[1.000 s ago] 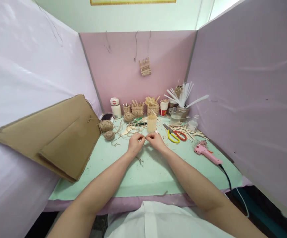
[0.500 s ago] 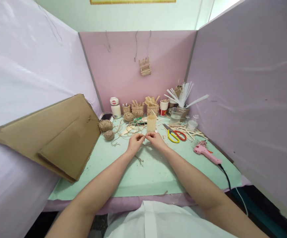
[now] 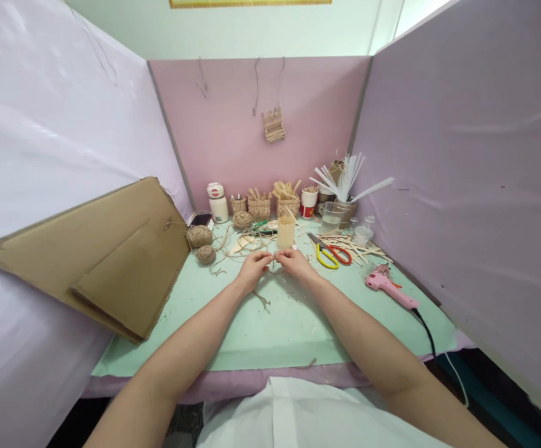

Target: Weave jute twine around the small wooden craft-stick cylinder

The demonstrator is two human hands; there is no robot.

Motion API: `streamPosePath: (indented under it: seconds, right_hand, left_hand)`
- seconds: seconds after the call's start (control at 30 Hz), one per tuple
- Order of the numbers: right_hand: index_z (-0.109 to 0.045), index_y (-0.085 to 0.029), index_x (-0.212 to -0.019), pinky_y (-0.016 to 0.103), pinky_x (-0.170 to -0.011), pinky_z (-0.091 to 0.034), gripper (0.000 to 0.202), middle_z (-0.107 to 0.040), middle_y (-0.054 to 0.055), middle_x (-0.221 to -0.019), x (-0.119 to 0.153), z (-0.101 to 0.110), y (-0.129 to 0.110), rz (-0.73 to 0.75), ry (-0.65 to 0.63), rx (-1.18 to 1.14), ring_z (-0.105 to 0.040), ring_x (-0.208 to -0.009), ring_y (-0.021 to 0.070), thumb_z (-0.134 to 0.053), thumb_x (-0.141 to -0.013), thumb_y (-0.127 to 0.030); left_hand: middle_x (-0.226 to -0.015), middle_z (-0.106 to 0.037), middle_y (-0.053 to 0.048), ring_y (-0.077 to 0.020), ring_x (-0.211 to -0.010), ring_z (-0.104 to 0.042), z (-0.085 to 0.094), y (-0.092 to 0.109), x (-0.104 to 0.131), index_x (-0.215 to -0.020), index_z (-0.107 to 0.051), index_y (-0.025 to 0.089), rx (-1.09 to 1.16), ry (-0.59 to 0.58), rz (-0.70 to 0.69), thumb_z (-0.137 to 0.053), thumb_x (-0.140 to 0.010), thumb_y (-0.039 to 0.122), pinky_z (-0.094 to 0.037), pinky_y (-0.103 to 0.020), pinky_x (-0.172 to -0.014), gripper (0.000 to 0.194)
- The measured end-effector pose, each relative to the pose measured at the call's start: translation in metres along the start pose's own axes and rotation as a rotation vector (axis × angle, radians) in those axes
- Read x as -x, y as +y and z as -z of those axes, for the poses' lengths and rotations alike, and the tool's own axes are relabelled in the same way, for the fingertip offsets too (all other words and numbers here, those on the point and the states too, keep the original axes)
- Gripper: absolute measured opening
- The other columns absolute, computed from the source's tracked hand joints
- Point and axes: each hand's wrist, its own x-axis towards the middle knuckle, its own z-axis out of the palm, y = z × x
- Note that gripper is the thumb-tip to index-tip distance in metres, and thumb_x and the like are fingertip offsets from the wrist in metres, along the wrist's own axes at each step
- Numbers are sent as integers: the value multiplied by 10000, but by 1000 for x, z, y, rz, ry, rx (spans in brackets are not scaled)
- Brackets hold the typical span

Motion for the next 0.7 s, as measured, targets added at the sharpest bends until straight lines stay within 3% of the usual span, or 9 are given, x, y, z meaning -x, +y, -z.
streamPosePath:
  seconds: [0.1,0.23,0.33,0.47,0.7]
  right_hand:
    - [-600,-146,-758,228,-552,-360,230,-558,-6,-654,-2,0,2,70,52,21,-466,-577,106,-550,-689,-360]
    - [-571,-166,-753,258,-657,-393,134,-578,12,-747,-3,-2,6,302,222,212,-493,-658,122,-551,-687,-281]
    - [-579,-176,-717,263,-679,-393,81,-588,19,-761,-2,-3,8,407,234,346,-496,-663,123,-520,-706,-231]
    - [-616,-179,-729,263,-681,-400,112,-605,22,-735,0,-3,7,440,228,381,-514,-668,130,-507,-722,-204]
    - [-644,-184,-712,280,-686,-409,115,-614,22,-723,-1,-2,8,437,249,341,-531,-657,135,-551,-729,-249]
  left_hand:
    - [-706,-580,0,-85,-633,-516,1,1,0,-724,-618,154,45,-3,25,-682,-604,356,-403,-200,-567,244]
    - [-707,-597,-6,-93,-638,-528,1,0,-1,-727,-629,153,-14,43,22,-682,-605,392,-406,-206,-568,274]
    - [-705,-603,-5,-93,-621,-520,1,-2,-2,-735,-639,154,-38,69,5,-679,-601,417,-398,-212,-562,298]
    - [-687,-615,-16,-99,-592,-501,2,-3,-3,-735,-662,143,-72,119,-57,-683,-599,410,-386,-229,-563,301]
    - [-682,-630,-32,-144,-700,-547,4,2,-1,-649,-693,155,-264,172,-285,-670,-625,277,-411,-266,-691,127]
